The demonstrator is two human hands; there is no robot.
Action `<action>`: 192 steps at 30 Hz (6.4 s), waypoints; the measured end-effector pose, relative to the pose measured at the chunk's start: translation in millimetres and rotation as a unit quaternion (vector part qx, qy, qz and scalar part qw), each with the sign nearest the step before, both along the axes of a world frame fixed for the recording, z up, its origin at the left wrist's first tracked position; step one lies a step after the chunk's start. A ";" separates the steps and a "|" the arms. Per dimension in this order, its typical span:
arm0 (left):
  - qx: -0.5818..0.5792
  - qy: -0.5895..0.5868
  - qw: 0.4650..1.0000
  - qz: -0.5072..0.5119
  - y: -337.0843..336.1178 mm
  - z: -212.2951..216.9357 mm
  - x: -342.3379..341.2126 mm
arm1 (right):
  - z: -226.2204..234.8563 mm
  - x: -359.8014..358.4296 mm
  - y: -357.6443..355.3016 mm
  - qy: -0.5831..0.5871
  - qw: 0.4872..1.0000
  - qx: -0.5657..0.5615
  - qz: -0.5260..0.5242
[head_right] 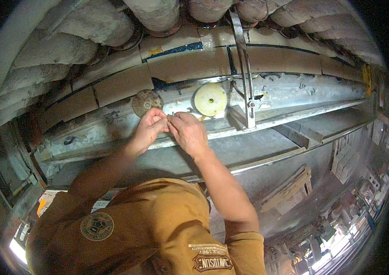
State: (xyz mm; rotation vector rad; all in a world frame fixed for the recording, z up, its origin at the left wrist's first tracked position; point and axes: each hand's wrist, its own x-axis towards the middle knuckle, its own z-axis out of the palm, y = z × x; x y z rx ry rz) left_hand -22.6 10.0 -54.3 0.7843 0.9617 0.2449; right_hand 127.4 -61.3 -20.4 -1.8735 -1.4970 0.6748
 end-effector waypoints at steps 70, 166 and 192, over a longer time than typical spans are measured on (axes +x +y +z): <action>-0.140 -0.061 0.977 0.149 63.1 -95.5 -65.6 | 33.0 102.3 -89.0 0.036 0.960 0.044 -0.274; -0.200 -0.285 0.896 0.274 190.0 -135.1 247.9 | 33.4 212.9 -155.5 -0.183 0.890 -0.107 -0.405; -0.132 -0.391 0.843 0.344 199.1 -127.6 266.2 | 31.6 213.0 -156.4 -0.186 0.907 -0.074 -0.371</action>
